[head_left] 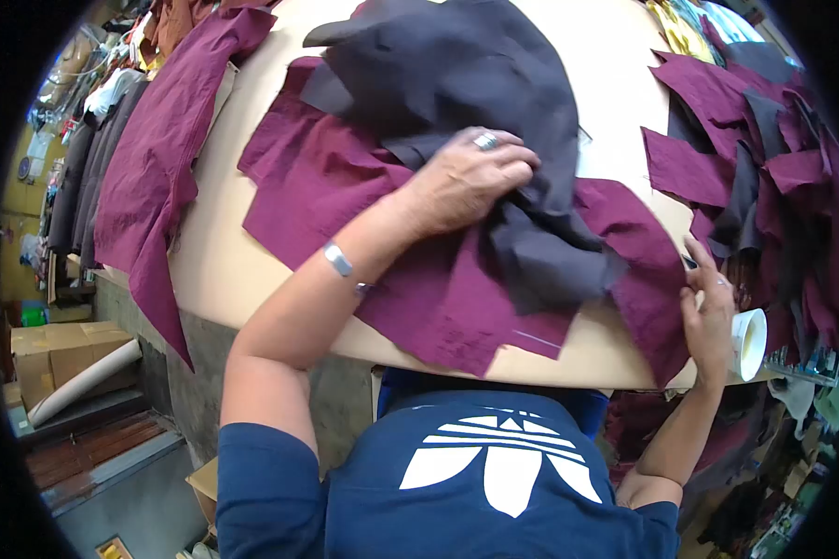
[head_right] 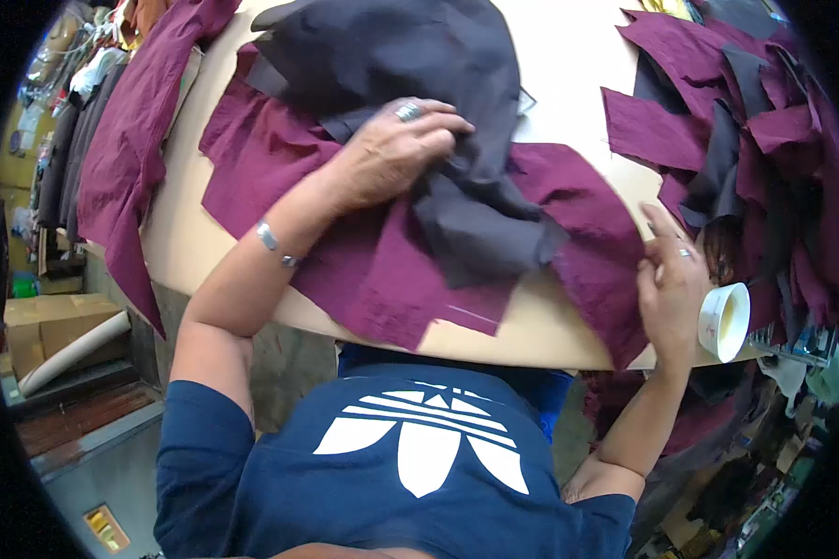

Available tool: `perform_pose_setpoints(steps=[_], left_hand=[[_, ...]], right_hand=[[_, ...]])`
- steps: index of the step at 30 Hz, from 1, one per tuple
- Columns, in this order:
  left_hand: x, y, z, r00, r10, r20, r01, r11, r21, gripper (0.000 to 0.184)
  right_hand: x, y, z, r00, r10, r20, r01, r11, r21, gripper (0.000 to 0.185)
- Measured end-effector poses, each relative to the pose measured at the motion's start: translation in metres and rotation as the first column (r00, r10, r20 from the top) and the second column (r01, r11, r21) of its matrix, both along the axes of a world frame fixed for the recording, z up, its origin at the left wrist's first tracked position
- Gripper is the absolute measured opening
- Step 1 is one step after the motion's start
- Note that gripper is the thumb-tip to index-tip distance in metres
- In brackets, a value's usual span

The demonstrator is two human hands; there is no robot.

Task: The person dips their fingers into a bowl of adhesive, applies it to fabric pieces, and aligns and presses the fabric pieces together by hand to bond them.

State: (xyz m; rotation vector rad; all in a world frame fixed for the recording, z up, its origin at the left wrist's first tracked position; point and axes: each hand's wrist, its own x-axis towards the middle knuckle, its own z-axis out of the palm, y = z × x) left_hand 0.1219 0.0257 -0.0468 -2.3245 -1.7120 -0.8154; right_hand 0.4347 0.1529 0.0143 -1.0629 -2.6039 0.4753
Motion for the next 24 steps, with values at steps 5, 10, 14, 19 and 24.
perform_pose_setpoints(steps=[5, 10, 14, 19, 24], left_hand=[[-0.053, -0.035, 0.035, 0.891, 0.321, -0.322, -0.4, 0.89, -0.22, 0.013], [-0.144, -0.05, 0.05, 0.778, 0.584, -0.232, -0.599, 0.577, -0.556, 0.033], [-0.121, -0.018, 0.039, 0.461, 0.828, -0.318, -0.834, 0.283, -0.473, 0.074], [-0.139, 0.02, 0.013, 0.487, 0.866, -0.113, -0.808, 0.397, -0.434, 0.073], [-0.089, 0.036, 0.009, 0.723, 0.688, -0.069, -0.676, 0.682, -0.279, 0.043]], right_hand=[[-0.03, -0.028, -0.012, 0.945, 0.31, -0.106, -0.313, 0.95, -0.019, 0.058], [-0.053, -0.009, -0.016, 0.64, -0.12, -0.759, -0.514, 0.667, -0.539, 0.041], [-0.046, 0.02, -0.045, 0.323, -0.533, -0.782, -0.837, 0.224, -0.498, 0.04], [-0.032, 0.029, -0.056, 0.254, -0.676, -0.691, -0.926, 0.036, -0.376, 0.043], [-0.028, 0.031, -0.053, 0.225, -0.687, -0.692, -0.937, 0.041, -0.346, 0.047]])
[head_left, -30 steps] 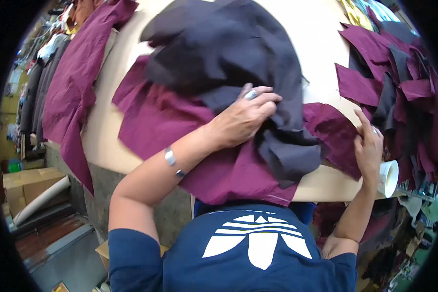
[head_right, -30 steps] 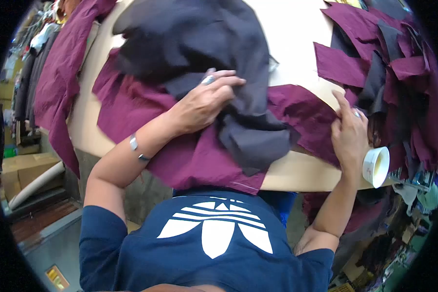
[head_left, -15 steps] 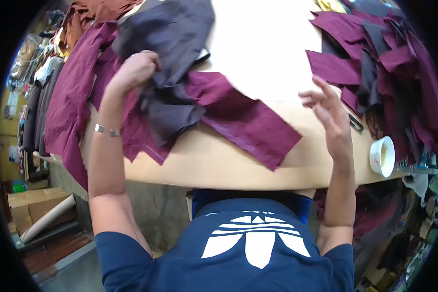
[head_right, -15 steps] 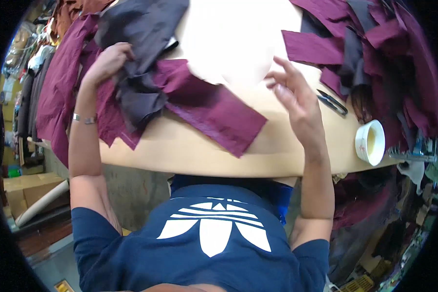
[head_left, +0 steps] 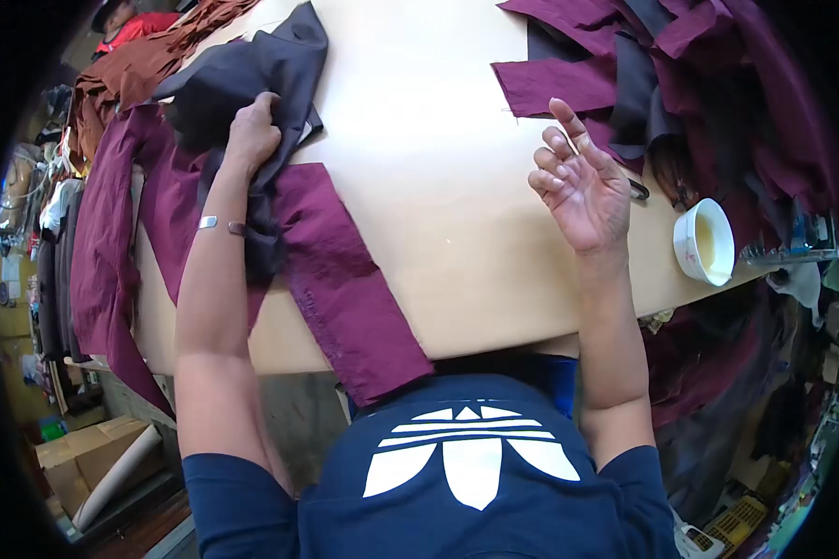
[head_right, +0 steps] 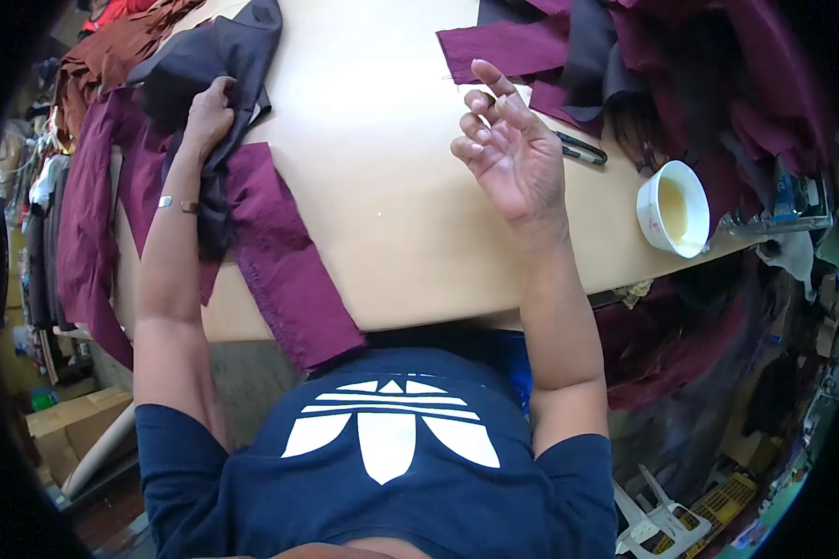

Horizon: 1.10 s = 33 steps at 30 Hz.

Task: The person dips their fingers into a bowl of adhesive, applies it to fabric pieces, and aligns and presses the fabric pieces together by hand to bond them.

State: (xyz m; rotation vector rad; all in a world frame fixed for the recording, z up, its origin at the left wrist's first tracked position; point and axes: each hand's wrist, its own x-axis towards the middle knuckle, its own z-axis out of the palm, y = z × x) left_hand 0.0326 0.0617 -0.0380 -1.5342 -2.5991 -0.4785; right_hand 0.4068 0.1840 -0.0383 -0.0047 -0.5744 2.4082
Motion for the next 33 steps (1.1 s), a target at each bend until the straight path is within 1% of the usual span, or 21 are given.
perform_pose_setpoints(steps=[3, 6, 7, 9, 11, 12, 15, 16, 17, 18, 19, 20, 21, 23, 24, 25, 26, 27, 29, 32, 33], left_hand=[[0.013, 0.0, -0.007, 0.935, -0.346, -0.083, 0.35, 0.936, 0.044, 0.033], [0.044, -0.009, -0.001, 0.728, -0.679, -0.095, 0.683, 0.731, 0.013, 0.027], [0.057, -0.016, 0.005, 0.648, -0.757, -0.083, 0.755, 0.653, -0.055, 0.027], [0.086, -0.038, 0.027, 0.602, -0.796, 0.055, 0.77, 0.561, -0.304, 0.029], [0.106, -0.061, 0.043, 0.653, -0.738, 0.167, 0.749, 0.599, -0.283, 0.031], [0.102, -0.072, 0.043, 0.67, -0.715, 0.2, 0.743, 0.65, -0.163, 0.043], [0.102, -0.09, 0.056, 0.847, -0.519, 0.115, 0.494, 0.849, 0.187, 0.056], [0.095, -0.095, 0.057, 0.92, -0.298, 0.255, 0.286, 0.955, 0.083, 0.062], [0.082, -0.103, 0.056, 0.931, -0.048, 0.362, 0.072, 0.996, -0.051, 0.067], [0.049, -0.111, 0.031, 0.935, -0.184, 0.304, 0.206, 0.978, -0.04, 0.054], [0.031, -0.111, 0.016, 0.959, -0.265, 0.104, 0.275, 0.956, -0.101, 0.047], [0.017, -0.11, 0.003, 0.932, -0.349, -0.095, 0.33, 0.928, -0.174, 0.039], [0.006, -0.104, -0.003, 0.856, -0.433, -0.28, 0.367, 0.893, -0.259, 0.032], [-0.01, -0.084, -0.008, 0.692, -0.567, -0.448, 0.425, 0.821, -0.382, 0.015], [-0.026, -0.073, -0.011, 0.489, -0.61, -0.624, 0.371, 0.793, -0.484, 0.015], [-0.017, -0.062, 0.011, 0.381, -0.61, -0.695, 0.24, 0.791, -0.563, 0.016], [-0.025, -0.056, 0.023, 0.287, -0.586, -0.758, 0.236, 0.81, -0.537, 0.016], [-0.035, -0.049, 0.029, 0.454, -0.548, -0.702, 0.158, 0.825, -0.542, 0.021], [-0.041, -0.04, 0.049, 0.692, -0.411, -0.594, 0.047, 0.846, -0.531, 0.028], [-0.044, -0.055, 0.05, 0.657, -0.314, -0.685, 0.183, 0.948, -0.259, 0.031], [-0.022, -0.056, 0.056, 0.776, -0.263, -0.573, 0.244, 0.963, -0.111, 0.033]], right_hand=[[0.002, 0.001, 0.003, 0.999, -0.029, 0.03, 0.029, 0.999, 0.013, 0.048], [0.005, 0.003, 0.002, 0.997, -0.065, 0.052, 0.061, 0.995, 0.079, 0.051], [0.005, 0.002, 0.003, 0.994, -0.09, 0.055, 0.084, 0.991, 0.104, 0.052], [0.008, 0.001, 0.005, 0.988, -0.139, 0.065, 0.127, 0.979, 0.159, 0.055], [0.01, 0.002, 0.005, 0.985, -0.16, 0.067, 0.146, 0.973, 0.18, 0.059], [0.01, 0.001, 0.006, 0.983, -0.172, 0.062, 0.159, 0.971, 0.177, 0.059], [0.011, -0.001, 0.007, 0.983, -0.175, 0.055, 0.162, 0.969, 0.185, 0.059], [0.01, -0.001, 0.007, 0.985, -0.167, 0.053, 0.154, 0.969, 0.192, 0.059], [0.009, 0.0, 0.007, 0.986, -0.16, 0.046, 0.148, 0.97, 0.192, 0.059], [0.009, -0.001, 0.006, 0.988, -0.151, 0.039, 0.141, 0.972, 0.19, 0.059], [0.009, -0.001, 0.006, 0.989, -0.144, 0.033, 0.136, 0.973, 0.188, 0.059], [0.009, 0.0, 0.006, 0.987, -0.153, 0.038, 0.143, 0.971, 0.191, 0.057], [0.01, 0.002, 0.006, 0.987, -0.159, 0.027, 0.151, 0.968, 0.2, 0.056], [0.012, 0.008, 0.004, 0.984, -0.177, 0.016, 0.17, 0.964, 0.206, 0.054], [0.013, 0.009, 0.004, 0.972, -0.232, 0.036, 0.22, 0.955, 0.199, 0.047], [0.013, 0.012, 0.003, 0.972, -0.234, 0.033, 0.224, 0.956, 0.188, 0.046], [0.014, 0.014, 0.002, 0.971, -0.237, 0.029, 0.229, 0.957, 0.179, 0.046], [0.016, 0.016, 0.0, 0.97, -0.243, 0.025, 0.235, 0.957, 0.167, 0.045], [0.018, 0.018, -0.001, 0.974, -0.226, 0.026, 0.22, 0.964, 0.153, 0.043], [0.017, 0.016, -0.001, 0.969, -0.243, 0.05, 0.232, 0.958, 0.167, 0.044], [0.016, 0.015, 0.0, 0.971, -0.234, 0.05, 0.223, 0.961, 0.164, 0.046]])
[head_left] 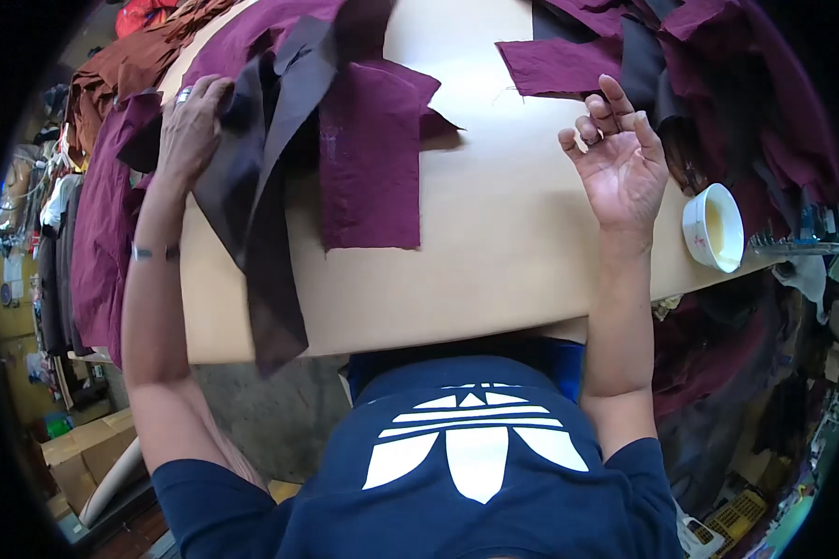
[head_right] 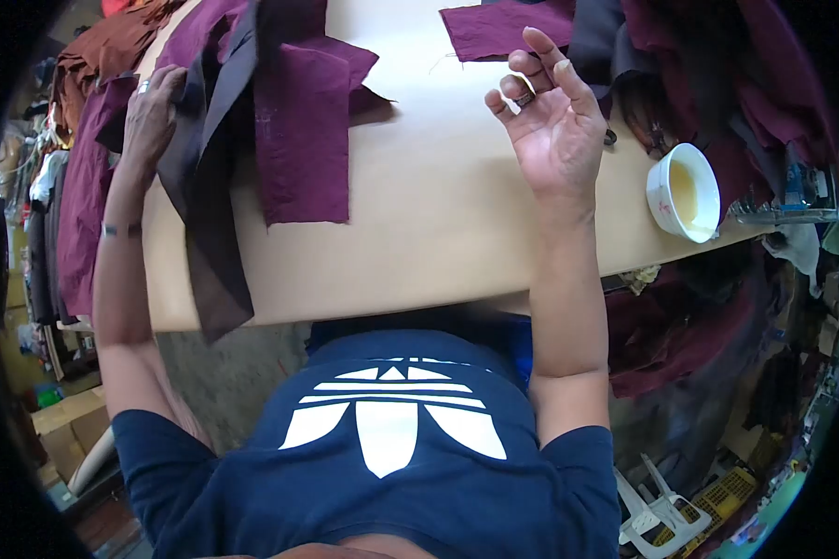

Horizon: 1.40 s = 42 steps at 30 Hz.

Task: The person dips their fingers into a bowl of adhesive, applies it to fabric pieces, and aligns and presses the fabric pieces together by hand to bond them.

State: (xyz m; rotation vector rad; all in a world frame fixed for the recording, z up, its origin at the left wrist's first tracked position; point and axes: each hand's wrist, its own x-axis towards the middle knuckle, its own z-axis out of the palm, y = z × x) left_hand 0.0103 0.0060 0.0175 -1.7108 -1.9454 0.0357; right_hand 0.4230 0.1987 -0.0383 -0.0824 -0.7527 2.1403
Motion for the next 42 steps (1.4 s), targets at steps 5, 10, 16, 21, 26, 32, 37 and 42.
perform_pose_setpoints(steps=[5, 10, 16, 21, 26, 32, 37, 42], left_hand=[[0.182, -0.011, 0.011, 0.599, -0.398, 0.695, 0.229, 0.917, 0.328, 0.025], [0.255, 0.012, -0.015, -0.348, -0.327, 0.879, -0.06, 0.943, 0.327, 0.025], [0.268, 0.027, -0.037, -0.273, -0.551, 0.789, -0.069, 0.829, 0.555, 0.038], [0.27, 0.029, -0.033, -0.273, -0.536, 0.799, -0.04, 0.836, 0.548, 0.02], [0.269, 0.03, -0.048, -0.442, -0.573, 0.69, -0.165, 0.808, 0.566, 0.024], [0.256, 0.032, -0.054, -0.536, -0.515, 0.669, -0.252, 0.854, 0.456, 0.016], [0.25, 0.029, -0.051, -0.759, -0.446, 0.474, -0.254, 0.874, 0.415, 0.016], [0.255, 0.028, -0.053, -0.76, -0.341, 0.553, -0.195, 0.932, 0.306, 0.017]], right_hand=[[-0.016, -0.031, 0.008, 0.974, 0.188, -0.126, -0.206, 0.967, -0.149, 0.062], [-0.032, -0.077, 0.01, 0.877, 0.273, -0.395, -0.412, 0.85, -0.328, 0.074], [-0.027, -0.09, 0.015, 0.865, 0.225, -0.45, -0.395, 0.856, -0.332, 0.08], [-0.03, -0.1, 0.01, 0.851, 0.216, -0.479, -0.434, 0.803, -0.408, 0.081], [-0.034, -0.112, 0.007, 0.877, 0.223, -0.426, -0.382, 0.861, -0.335, 0.084], [-0.042, -0.121, 0.004, 0.97, -0.17, 0.171, 0.07, 0.877, 0.475, 0.086], [-0.042, -0.12, -0.014, 0.787, -0.609, 0.097, 0.03, 0.195, 0.98, 0.087], [-0.037, -0.115, -0.017, 0.689, -0.724, -0.028, -0.084, -0.117, 0.99, 0.092]])
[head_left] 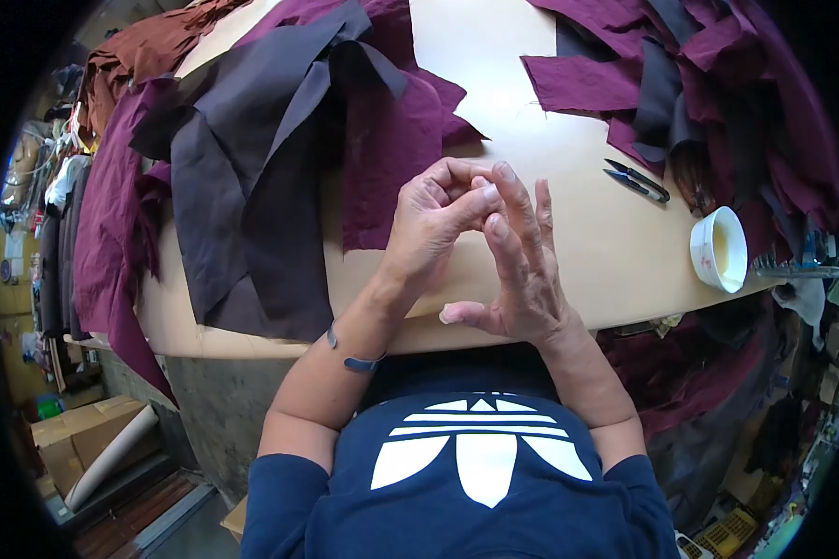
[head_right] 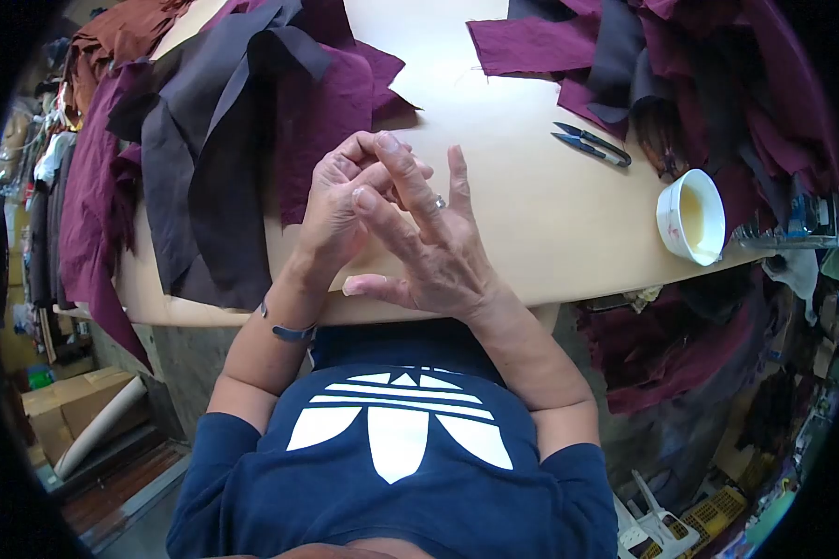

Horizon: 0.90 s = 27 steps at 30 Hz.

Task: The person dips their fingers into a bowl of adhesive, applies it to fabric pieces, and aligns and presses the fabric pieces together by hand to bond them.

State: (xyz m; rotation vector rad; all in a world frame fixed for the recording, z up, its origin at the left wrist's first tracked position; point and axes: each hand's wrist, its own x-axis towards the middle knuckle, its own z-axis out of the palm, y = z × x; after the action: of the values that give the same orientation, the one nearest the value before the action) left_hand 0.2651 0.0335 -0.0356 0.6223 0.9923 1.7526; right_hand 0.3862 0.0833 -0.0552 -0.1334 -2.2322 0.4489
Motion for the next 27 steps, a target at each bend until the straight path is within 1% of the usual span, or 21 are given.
perform_pose_setpoints(steps=[3, 6, 9, 12, 13, 16, 17, 20, 21, 24, 27], left_hand=[[-0.01, -0.002, -0.009, 0.989, -0.147, 0.019, 0.147, 0.989, 0.024, 0.013], [-0.012, -0.002, -0.011, 0.978, -0.174, 0.116, 0.165, 0.983, 0.082, 0.014], [-0.007, 0.0, -0.005, 0.997, -0.069, -0.025, 0.069, 0.998, -0.011, 0.019], [-0.009, 0.002, -0.014, 0.997, -0.062, -0.037, 0.063, 0.997, 0.05, 0.021], [-0.008, 0.002, -0.013, 0.997, -0.055, -0.049, 0.057, 0.998, 0.036, 0.022], [-0.006, -0.001, 0.001, 0.981, -0.106, 0.165, 0.103, 0.994, 0.024, 0.022], [-0.004, 0.0, 0.0, 0.993, -0.101, 0.065, 0.104, 0.994, -0.04, 0.02], [-0.01, -0.002, -0.003, 0.965, -0.256, 0.053, 0.257, 0.966, -0.006, 0.018], [-0.012, -0.002, -0.004, 0.941, -0.315, 0.125, 0.319, 0.948, -0.007, 0.018], [-0.012, -0.005, 0.0, 0.852, -0.428, 0.301, 0.459, 0.888, -0.035, 0.018], [-0.011, -0.005, -0.004, 0.813, -0.49, 0.315, 0.52, 0.854, -0.015, 0.019]], right_hand=[[0.004, 0.005, 0.004, 1.0, 0.003, -0.021, -0.003, 1.0, 0.008, 0.076], [0.011, 0.009, 0.007, 0.998, -0.005, 0.068, -0.001, 0.996, 0.087, 0.07], [0.012, 0.009, 0.009, 0.996, 0.021, 0.085, -0.029, 0.996, 0.088, 0.068], [0.01, 0.009, 0.011, 0.997, 0.063, 0.048, -0.064, 0.998, 0.024, 0.069], [0.01, 0.01, 0.012, 0.997, 0.063, 0.047, -0.066, 0.996, 0.063, 0.072], [0.014, 0.014, 0.023, 0.994, 0.016, 0.111, -0.015, 1.0, -0.004, 0.075], [0.013, 0.019, 0.019, 0.999, 0.02, 0.027, -0.02, 0.999, 0.025, 0.079], [0.016, 0.023, 0.02, 0.998, 0.058, -0.013, -0.057, 0.997, 0.059, 0.079], [0.017, 0.023, 0.023, 0.999, 0.043, -0.015, -0.041, 0.995, 0.093, 0.078], [0.02, 0.023, 0.029, 0.986, 0.124, -0.114, -0.12, 0.992, 0.04, 0.076], [0.019, 0.022, 0.029, 0.974, 0.144, -0.175, -0.146, 0.989, 0.0, 0.075]])
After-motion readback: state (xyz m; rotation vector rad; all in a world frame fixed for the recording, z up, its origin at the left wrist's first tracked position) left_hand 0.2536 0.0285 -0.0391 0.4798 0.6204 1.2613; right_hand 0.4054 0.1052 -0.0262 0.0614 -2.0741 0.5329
